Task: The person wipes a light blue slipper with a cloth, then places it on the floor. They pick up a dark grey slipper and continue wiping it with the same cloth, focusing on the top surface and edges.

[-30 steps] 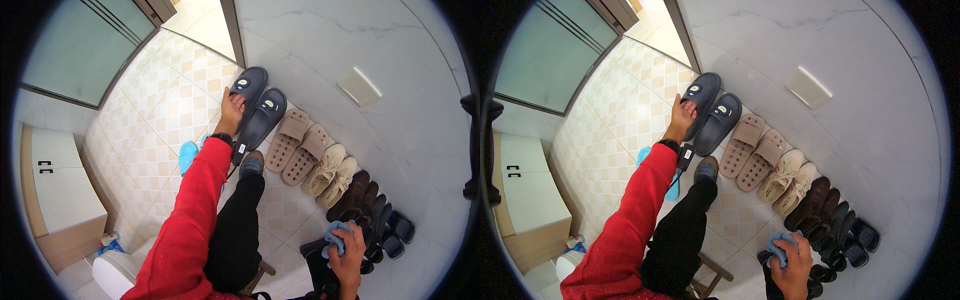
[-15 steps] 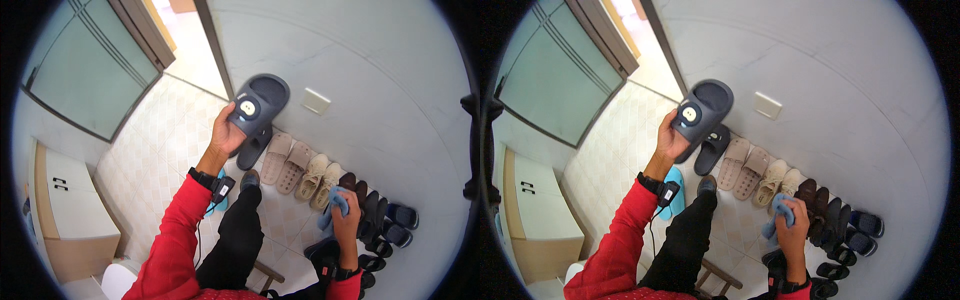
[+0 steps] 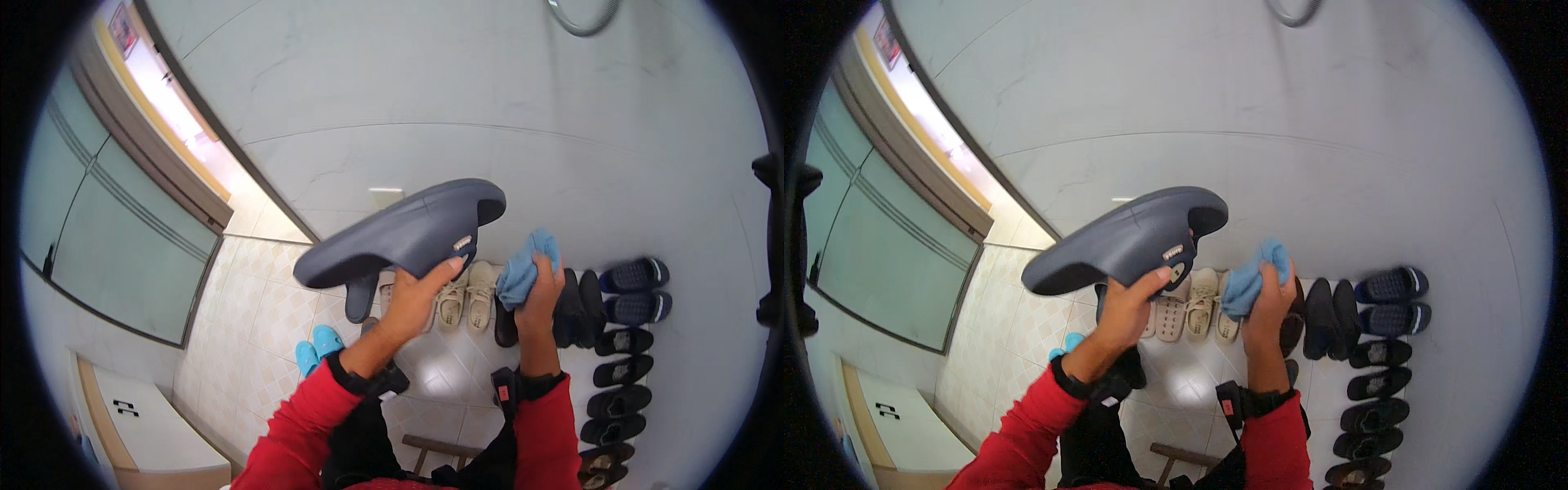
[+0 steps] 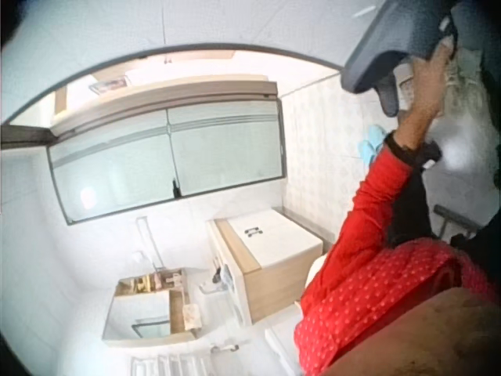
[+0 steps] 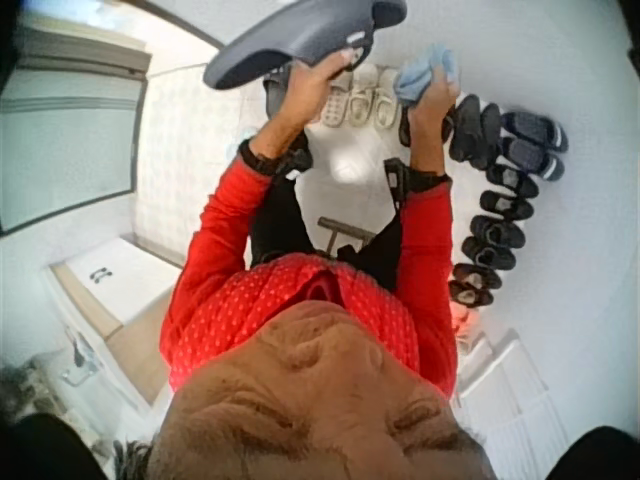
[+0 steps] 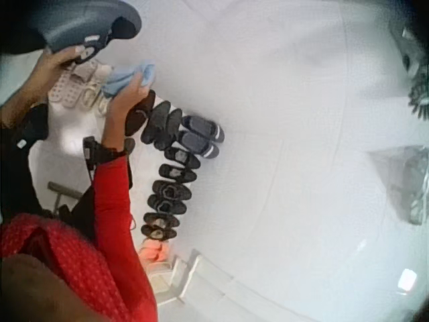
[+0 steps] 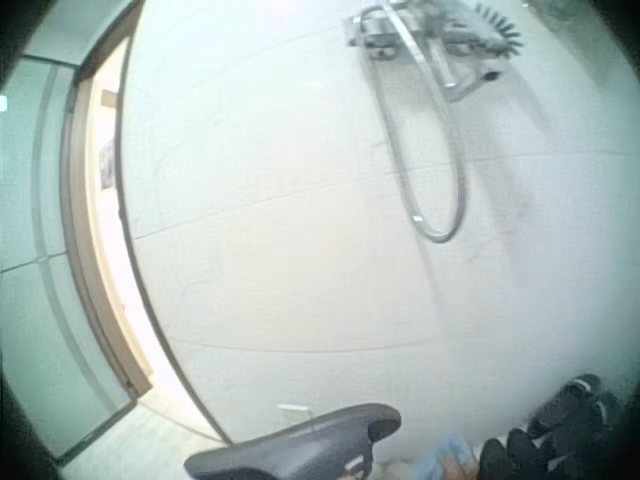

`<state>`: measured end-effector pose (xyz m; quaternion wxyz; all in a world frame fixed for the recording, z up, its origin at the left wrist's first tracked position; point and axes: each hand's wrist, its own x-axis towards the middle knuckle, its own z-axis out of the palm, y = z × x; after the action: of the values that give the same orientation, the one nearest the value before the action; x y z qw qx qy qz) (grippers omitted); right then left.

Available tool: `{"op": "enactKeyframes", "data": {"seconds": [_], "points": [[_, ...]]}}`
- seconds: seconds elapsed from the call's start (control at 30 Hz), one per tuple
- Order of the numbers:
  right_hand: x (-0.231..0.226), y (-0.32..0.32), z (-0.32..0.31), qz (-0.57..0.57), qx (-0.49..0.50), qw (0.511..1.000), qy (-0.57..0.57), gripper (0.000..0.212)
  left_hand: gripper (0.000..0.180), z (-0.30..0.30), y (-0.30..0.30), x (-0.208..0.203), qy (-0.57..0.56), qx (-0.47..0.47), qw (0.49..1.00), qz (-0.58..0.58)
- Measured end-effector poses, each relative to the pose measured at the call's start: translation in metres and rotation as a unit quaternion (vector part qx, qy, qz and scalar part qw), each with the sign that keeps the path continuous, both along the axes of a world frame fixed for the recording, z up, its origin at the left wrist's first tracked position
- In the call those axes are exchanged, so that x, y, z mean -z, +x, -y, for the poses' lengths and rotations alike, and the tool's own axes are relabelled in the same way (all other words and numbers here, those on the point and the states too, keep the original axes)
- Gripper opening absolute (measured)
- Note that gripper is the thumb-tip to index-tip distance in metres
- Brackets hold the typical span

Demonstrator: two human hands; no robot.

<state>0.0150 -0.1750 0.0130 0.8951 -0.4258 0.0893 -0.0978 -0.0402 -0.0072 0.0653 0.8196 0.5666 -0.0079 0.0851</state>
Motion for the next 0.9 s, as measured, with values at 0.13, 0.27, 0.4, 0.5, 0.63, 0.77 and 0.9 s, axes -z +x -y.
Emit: {"op": "enactKeyframes", "data": {"seconds": [0.13,0.27,0.4,0.5,0.63,0.77,0.9], "points": [[-0.007,0.006,0.025,0.005,0.048,0.998,0.044,0.026,0.045,0.078,-0.028,0.009,-0.109,-0.041,0.992,-0.042],[-0.011,0.007,0.043,-0.002,0.032,0.998,0.052,0.027,0.043,0.127,-0.037,0.017,-0.130,-0.046,0.989,-0.046],[-0.010,0.005,0.040,-0.002,0.034,0.999,-0.015,0.034,0.044,0.126,-0.031,0.028,-0.211,-0.011,0.973,-0.091],[-0.008,0.007,0.035,0.006,0.037,0.994,-0.100,0.033,0.042,0.108,-0.020,0.044,-0.144,0.003,0.984,-0.104],[-0.004,0.011,0.034,0.003,0.032,0.993,-0.117,0.032,0.040,0.070,-0.007,0.071,0.179,0.032,0.981,-0.062],[0.001,0.005,0.017,0.023,-0.051,0.973,-0.223,0.034,0.039,0.054,0.005,0.104,0.223,0.104,0.961,-0.129],[0.012,0.001,-0.020,0.303,-0.002,0.774,-0.556,0.033,0.038,0.047,0.005,0.135,0.341,0.052,0.939,0.021]]}}
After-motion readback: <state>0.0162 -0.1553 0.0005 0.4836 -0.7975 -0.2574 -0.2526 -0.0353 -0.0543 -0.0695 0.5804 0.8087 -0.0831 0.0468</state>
